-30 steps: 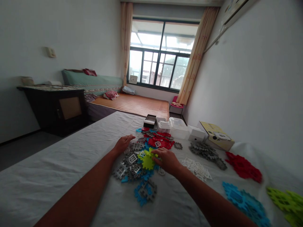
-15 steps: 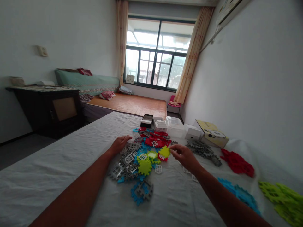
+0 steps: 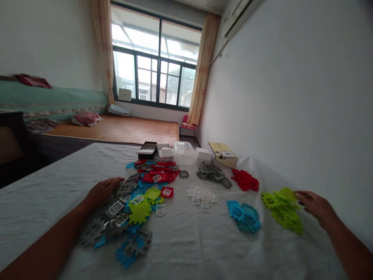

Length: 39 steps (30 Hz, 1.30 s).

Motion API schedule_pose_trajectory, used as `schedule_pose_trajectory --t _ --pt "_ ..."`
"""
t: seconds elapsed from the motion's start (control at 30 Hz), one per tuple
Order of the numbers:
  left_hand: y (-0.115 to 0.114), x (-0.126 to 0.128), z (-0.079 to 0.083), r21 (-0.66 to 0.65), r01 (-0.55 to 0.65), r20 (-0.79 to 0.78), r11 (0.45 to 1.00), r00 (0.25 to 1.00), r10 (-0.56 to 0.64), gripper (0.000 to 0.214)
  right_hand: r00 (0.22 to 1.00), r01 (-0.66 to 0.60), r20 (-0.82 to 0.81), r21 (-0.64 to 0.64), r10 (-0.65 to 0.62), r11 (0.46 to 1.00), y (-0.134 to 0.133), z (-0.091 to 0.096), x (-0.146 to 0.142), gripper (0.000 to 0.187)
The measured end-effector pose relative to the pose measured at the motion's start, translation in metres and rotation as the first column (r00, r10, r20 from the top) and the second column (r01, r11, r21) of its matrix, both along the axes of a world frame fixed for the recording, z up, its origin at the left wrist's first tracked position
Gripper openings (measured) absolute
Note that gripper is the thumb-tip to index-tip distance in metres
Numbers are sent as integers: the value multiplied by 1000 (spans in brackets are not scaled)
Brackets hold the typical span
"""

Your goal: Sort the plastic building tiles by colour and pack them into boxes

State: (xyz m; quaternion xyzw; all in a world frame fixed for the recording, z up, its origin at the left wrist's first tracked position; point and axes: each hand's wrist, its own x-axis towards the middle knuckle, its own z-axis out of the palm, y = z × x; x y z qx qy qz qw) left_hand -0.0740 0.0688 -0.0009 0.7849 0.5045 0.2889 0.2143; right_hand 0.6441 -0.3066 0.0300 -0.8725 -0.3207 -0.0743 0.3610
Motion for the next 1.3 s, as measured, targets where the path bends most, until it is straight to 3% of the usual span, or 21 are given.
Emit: schedule_pose_trajectory --t 0.1,0.13,0.27,0.33,0.37,0.43,0.47,0.5,0.6,0.67,0.73,0.77,0.8,0.87,0.93,1.1,1.2,1.3 --pt "1 0 0 7 -20 -37 1000 999 20 53 955 14 -296 66 7 998 -27 -19 21 25" --pt "1 0 0 11 -26 -41 1000 999 26 54 957 6 -290 51 9 999 -31 -23 22 23" --pt "0 1 1 -1 -28 -53 1000 998 28 55 995 86 51 -112 -81 990 -18 -15 3 26" --pt "-3 2 2 4 -21 -57 1000 998 22 55 971 111 223 -127 -80 986 10 1 -27 31" --pt "-4 3 2 13 -18 -56 1000 998 19 56 965 64 261 -118 -31 991 29 10 -50 33" --pt "-6 4 1 37 -19 -46 999 999 20 56 945 -156 272 -107 180 982 72 23 -111 31" --pt "-7 4 1 44 -8 -45 999 999 10 55 914 -295 252 -122 317 948 93 27 -148 31" --pt "-8 4 0 46 2 -44 999 999 0 54 862 -443 208 -135 462 886 113 29 -187 32" --pt "-10 4 -1 60 23 -17 998 1000 -22 53 596 -776 69 -208 800 595 159 25 -302 29" --pt "-11 4 -1 72 24 -1 997 1000 -24 52 375 -891 67 -248 925 379 180 18 -363 25" --pt "-12 4 -1 78 21 0 997 1000 -22 51 226 -923 92 -297 970 243 199 12 -405 25" --pt "-13 5 -1 80 22 -2 997 1000 -22 50 205 -921 102 -318 973 227 208 9 -420 26" --pt "-13 5 -1 83 24 -4 996 1000 -23 50 220 -912 109 -331 969 244 217 6 -431 28" --pt "-13 5 -2 88 30 -11 996 999 -30 50 294 -885 101 -347 950 311 233 2 -444 32" --pt "-12 5 -3 92 36 -22 995 999 -34 49 336 -865 76 -370 939 339 244 -1 -450 33" --pt "-10 4 -5 101 50 -57 994 997 -44 47 356 -852 108 -371 928 370 248 3 -449 22" --pt "-11 5 -4 105 61 -79 993 995 -53 47 335 -856 145 -365 931 366 245 5 -448 20" --pt "-14 6 -3 109 66 -99 992 994 -55 47 290 -860 157 -391 944 329 245 4 -452 20"
